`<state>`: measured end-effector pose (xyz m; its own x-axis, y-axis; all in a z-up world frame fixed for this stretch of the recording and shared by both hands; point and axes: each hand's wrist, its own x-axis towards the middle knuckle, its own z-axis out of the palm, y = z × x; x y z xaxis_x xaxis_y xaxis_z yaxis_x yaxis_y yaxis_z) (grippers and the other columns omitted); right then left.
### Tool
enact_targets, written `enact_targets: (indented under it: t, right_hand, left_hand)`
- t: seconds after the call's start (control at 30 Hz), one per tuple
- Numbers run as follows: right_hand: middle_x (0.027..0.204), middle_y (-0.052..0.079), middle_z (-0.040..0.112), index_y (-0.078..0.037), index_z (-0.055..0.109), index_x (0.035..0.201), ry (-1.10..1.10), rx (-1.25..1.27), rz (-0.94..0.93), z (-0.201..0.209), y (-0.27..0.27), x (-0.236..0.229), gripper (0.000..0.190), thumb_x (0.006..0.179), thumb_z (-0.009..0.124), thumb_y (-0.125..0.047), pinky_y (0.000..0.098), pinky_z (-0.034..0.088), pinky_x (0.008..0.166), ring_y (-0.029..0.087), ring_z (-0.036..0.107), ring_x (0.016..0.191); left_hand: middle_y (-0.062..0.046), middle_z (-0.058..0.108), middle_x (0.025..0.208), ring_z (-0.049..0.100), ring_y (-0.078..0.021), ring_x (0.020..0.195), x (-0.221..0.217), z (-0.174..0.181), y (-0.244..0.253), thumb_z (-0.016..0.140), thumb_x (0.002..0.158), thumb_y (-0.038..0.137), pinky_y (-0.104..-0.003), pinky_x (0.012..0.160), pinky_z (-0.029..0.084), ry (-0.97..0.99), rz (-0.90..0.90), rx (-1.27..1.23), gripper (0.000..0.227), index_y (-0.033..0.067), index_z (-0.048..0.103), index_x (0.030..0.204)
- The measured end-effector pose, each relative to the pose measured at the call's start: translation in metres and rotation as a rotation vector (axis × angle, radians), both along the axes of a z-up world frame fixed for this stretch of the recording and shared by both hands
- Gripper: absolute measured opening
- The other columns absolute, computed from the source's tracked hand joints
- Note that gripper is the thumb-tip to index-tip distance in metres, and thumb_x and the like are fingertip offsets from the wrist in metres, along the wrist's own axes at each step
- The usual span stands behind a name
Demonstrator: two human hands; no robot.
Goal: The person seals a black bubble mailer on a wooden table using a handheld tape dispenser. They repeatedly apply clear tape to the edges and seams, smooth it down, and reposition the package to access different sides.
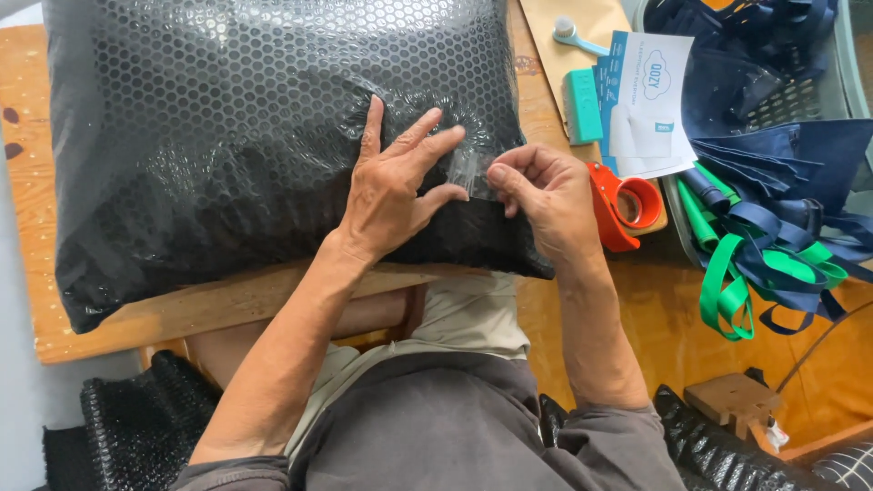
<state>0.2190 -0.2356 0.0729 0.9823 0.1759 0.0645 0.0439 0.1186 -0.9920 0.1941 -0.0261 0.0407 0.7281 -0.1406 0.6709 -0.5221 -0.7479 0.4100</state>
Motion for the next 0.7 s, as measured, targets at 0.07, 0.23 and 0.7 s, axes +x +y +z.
enact_targets:
  t: [0.07, 0.23, 0.7]
  right_hand:
    - [0.069, 0.019, 0.067, 0.012, 0.069, 0.097, 0.018, -0.013, 0.014, 0.002, 0.005, 0.001, 0.019, 0.088, 0.081, -0.001, 0.0208, 0.055, 0.043, 0.013, 0.063, 0.054]
    - [0.071, 0.019, 0.069, 0.012, 0.069, 0.096, 0.061, -0.044, 0.043, 0.008, 0.011, 0.000, 0.021, 0.087, 0.081, -0.002, 0.0178, 0.053, 0.040, 0.011, 0.064, 0.054]
    - [0.074, 0.018, 0.072, 0.009, 0.070, 0.095, 0.127, -0.162, 0.048, 0.015, 0.009, 0.005, 0.022, 0.086, 0.083, -0.006, 0.0138, 0.050, 0.038, 0.008, 0.062, 0.054]
  left_hand:
    - [-0.001, 0.074, 0.131, 0.057, -0.0162, 0.137, -0.003, 0.007, -0.003, 0.086, 0.083, 0.048, -0.054, 0.129, 0.006, 0.033, -0.009, -0.030, 0.075, 0.0123, 0.059, 0.143]
    - [-0.007, 0.069, 0.141, 0.057, -0.0175, 0.140, -0.011, 0.019, -0.003, 0.085, 0.070, 0.069, -0.053, 0.129, 0.001, 0.106, -0.060, -0.099, 0.118, 0.0041, 0.037, 0.157]
    - [-0.004, 0.068, 0.143, 0.056, -0.0165, 0.141, -0.005, 0.011, 0.000, 0.094, 0.064, 0.054, -0.054, 0.128, -0.002, 0.109, -0.097, -0.072, 0.124, 0.0033, 0.034, 0.159]
